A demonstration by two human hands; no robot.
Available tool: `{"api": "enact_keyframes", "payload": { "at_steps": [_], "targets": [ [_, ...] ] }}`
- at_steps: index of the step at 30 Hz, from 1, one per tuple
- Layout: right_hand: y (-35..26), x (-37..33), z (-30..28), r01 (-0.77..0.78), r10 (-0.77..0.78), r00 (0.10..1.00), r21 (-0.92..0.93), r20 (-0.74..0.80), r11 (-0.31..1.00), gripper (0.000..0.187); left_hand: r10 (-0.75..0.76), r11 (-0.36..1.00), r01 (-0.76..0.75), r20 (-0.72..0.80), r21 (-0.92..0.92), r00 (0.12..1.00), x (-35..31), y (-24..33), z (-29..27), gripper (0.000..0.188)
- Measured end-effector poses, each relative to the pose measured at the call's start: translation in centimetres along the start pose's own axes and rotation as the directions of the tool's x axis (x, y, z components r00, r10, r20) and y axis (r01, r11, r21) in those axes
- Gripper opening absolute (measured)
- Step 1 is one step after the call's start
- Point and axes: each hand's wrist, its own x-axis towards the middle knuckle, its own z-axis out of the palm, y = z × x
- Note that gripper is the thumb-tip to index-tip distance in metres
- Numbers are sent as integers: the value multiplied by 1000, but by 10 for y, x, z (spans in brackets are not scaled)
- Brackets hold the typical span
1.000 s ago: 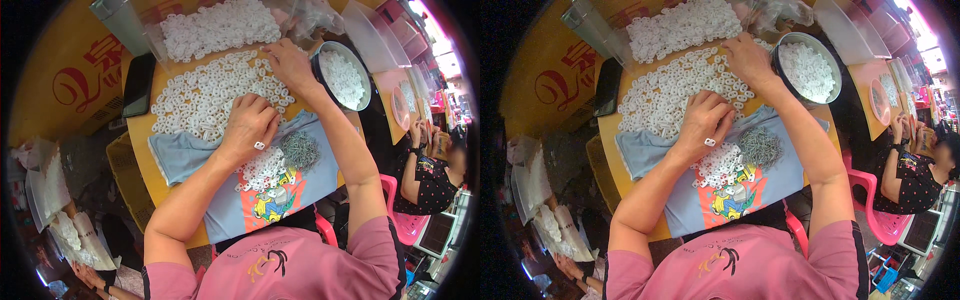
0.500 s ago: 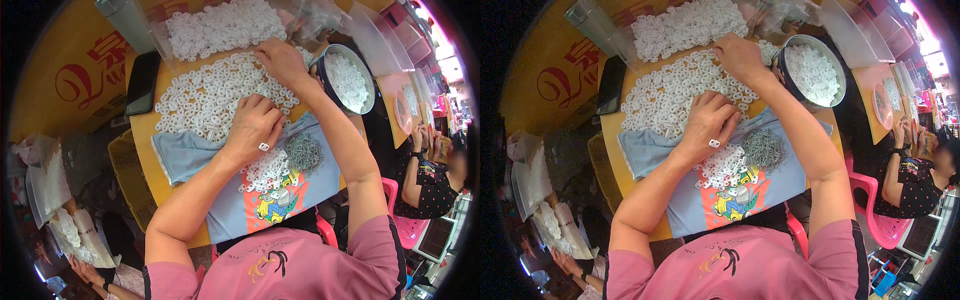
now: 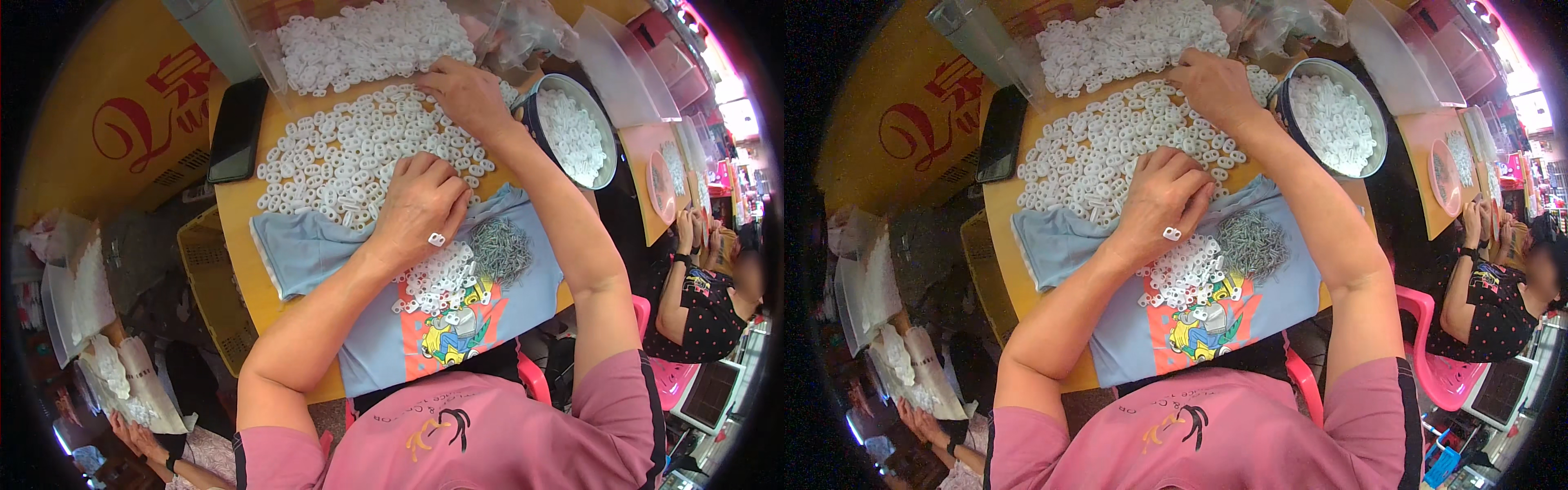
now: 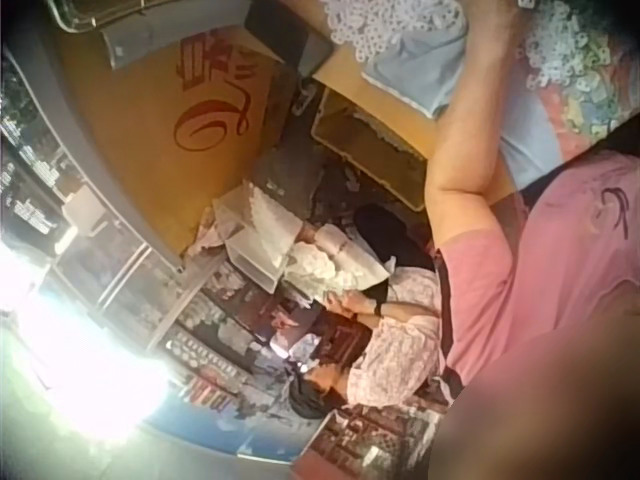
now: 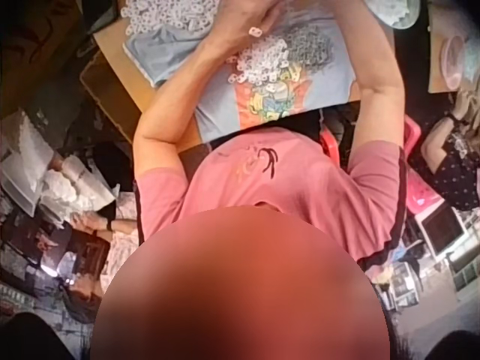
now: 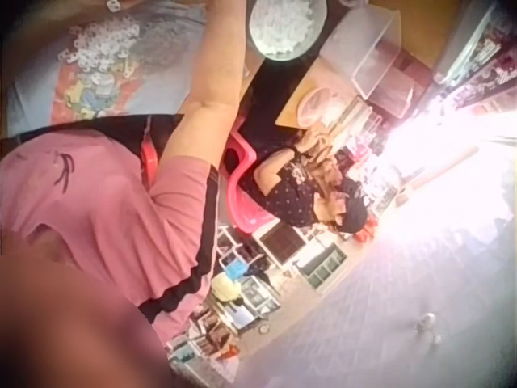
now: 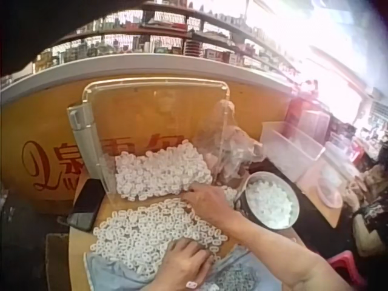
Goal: Sorting and arranging small white plastic clips or tags on a t-shirt at a workbench.
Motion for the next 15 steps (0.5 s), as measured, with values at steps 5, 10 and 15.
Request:
{"api": "enact_keyframes", "payload": {
  "at_steps": [5, 10, 15],
  "targets": [
    [-1, 11, -6, -88, 86, 982, 6, 165, 996, 18, -7, 1000, 7, 3, 0, 1000, 0, 0, -1, 7],
    [5, 21, -17, -85, 76, 950, 20, 302, 996, 19, -4, 1000, 4, -6, -9, 1000, 0, 1, 0, 7],
    [-3, 25, -18, -74, 95, 938, -75, 334, 994, 23, 7, 1000, -7, -29, -10, 1000, 0, 1, 1, 8]
  ]
}}
